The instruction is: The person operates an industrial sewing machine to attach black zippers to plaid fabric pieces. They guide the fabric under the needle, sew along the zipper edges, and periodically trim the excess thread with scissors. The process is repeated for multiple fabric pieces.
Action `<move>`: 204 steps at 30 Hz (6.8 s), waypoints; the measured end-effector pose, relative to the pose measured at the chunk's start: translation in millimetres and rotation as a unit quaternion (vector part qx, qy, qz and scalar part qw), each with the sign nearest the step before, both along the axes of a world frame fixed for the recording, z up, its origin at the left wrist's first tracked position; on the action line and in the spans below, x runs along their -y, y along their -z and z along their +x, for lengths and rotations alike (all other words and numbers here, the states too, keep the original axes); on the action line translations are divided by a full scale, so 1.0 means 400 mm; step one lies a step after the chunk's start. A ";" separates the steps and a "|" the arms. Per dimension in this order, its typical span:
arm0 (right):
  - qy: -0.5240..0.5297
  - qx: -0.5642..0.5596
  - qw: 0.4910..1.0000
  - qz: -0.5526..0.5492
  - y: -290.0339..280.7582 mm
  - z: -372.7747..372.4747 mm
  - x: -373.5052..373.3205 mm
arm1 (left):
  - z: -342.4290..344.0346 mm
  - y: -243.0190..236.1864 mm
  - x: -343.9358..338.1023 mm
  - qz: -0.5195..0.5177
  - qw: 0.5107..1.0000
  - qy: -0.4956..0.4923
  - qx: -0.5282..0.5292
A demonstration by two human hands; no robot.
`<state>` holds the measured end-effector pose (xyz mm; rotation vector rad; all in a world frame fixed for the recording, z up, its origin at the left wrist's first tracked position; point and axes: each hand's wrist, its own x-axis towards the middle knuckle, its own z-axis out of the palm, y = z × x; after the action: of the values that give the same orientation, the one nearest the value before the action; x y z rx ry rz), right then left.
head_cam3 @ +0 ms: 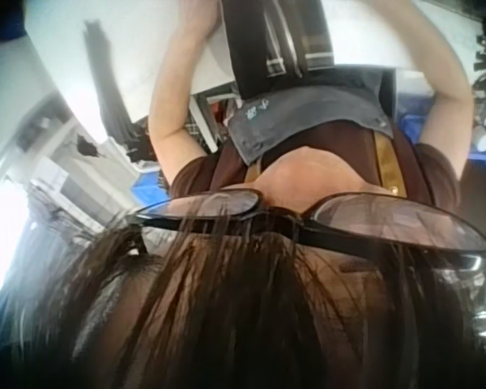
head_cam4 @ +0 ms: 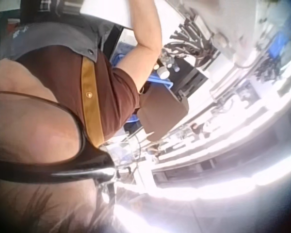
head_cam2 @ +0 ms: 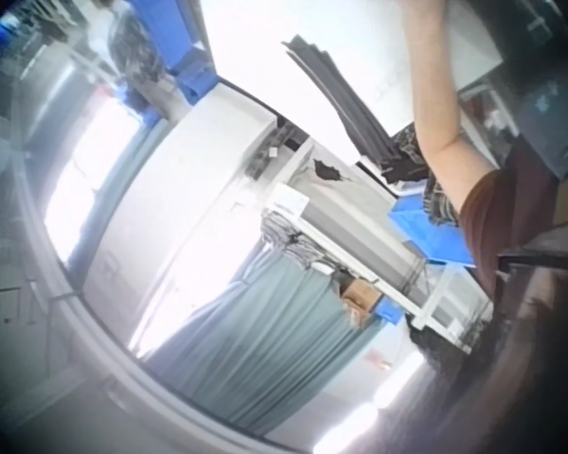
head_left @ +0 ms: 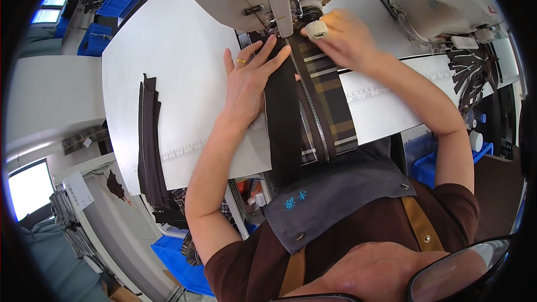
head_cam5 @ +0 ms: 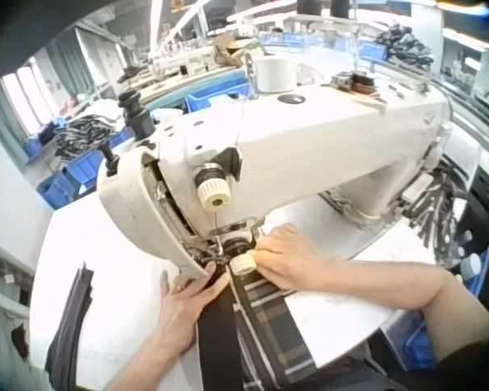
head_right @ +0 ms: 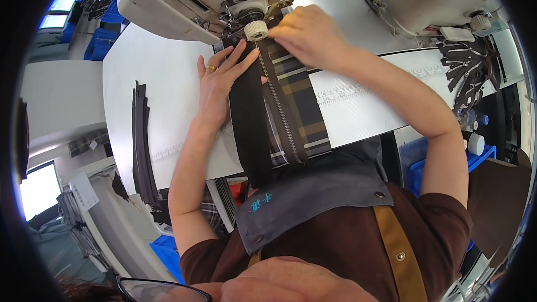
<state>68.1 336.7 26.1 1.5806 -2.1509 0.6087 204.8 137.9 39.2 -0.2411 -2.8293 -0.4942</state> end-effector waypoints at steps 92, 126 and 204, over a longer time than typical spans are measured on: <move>-0.079 0.130 0.988 -0.012 0.013 0.403 -0.152 | 0.292 0.020 -0.118 -0.012 0.995 0.063 -0.080; -0.138 0.124 0.981 -0.064 -0.002 0.461 -0.137 | 0.315 0.033 -0.125 0.057 0.994 0.061 -0.073; -0.135 0.143 0.979 0.047 -0.025 0.216 -0.056 | 0.014 0.032 -0.005 -0.047 0.990 0.046 -0.122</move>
<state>154.3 358.9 36.2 1.9600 -2.2087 0.8781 210.5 139.9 26.4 -0.4232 -2.6136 -0.3253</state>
